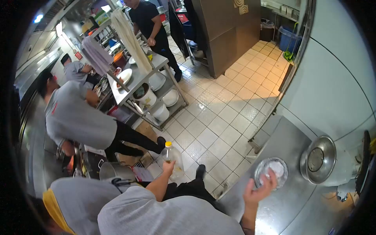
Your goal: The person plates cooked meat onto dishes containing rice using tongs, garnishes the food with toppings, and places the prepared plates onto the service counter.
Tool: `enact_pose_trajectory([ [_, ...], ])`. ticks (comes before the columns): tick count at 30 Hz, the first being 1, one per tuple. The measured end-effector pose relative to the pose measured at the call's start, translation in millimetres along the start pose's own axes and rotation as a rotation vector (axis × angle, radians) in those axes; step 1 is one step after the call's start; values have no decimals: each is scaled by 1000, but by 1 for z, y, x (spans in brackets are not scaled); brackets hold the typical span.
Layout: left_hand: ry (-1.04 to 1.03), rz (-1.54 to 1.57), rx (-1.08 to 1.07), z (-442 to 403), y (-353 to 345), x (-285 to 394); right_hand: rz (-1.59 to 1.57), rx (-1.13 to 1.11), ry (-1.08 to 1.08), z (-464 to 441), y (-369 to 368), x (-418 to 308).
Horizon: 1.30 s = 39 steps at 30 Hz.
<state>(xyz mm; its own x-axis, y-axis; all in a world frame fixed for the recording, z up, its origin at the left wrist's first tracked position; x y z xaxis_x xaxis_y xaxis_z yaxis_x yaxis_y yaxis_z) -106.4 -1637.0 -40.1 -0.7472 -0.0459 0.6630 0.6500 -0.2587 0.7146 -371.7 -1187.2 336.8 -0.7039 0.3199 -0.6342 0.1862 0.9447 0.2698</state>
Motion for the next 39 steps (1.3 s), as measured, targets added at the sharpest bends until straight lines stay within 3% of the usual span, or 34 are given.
enact_pose_trajectory([
  [3, 120, -343, -157, -32, 11, 36, -30, -72, -178, 8, -74, -5],
  [7, -28, -302, -392, -127, -60, 48, 21, -114, -356, 9, -129, 11],
  [9, -96, -354, -406, -141, -84, 108, 75, -130, -393, 4, -145, 28],
  [13, -375, -252, -550, -164, -194, 217, 189, -104, -527, -4, -172, 69],
  [18, -559, 43, -782, -110, -284, 412, 141, -114, -741, -29, -234, 141],
  [21, -528, 127, -938, -92, -322, 502, 98, -174, -754, -72, -292, 198],
  [24, -306, 297, -1170, -84, -355, 576, -18, -237, -767, -139, -360, 259],
  [29, -78, 566, -1458, -86, -373, 707, 1, -377, -552, -284, -459, 317],
  [30, -8, 581, -1462, -87, -368, 737, 15, -404, -519, -306, -477, 331],
  [33, -55, 596, -1359, -127, -409, 792, 8, -543, -637, -358, -531, 391],
  [36, -41, 675, -1340, -173, -470, 846, 37, -577, -469, -407, -590, 450],
  [39, -71, 558, -1405, -194, -537, 912, -90, -456, -565, -467, -621, 503],
])
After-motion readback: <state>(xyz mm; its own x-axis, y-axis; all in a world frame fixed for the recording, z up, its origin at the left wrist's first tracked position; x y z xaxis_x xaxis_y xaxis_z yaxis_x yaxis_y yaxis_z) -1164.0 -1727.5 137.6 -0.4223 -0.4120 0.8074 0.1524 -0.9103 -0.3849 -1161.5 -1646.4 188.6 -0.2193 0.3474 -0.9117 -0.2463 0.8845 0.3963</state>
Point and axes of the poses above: each hand's wrist, its own z-axis away from the middle knuckle, its own y-axis out of the back of the hand, x = y × z, the point moved 9 cm from there along -z, towards the middle knuckle, and after that the axes turned 4 degrees about -z, right-handed, at the moved point
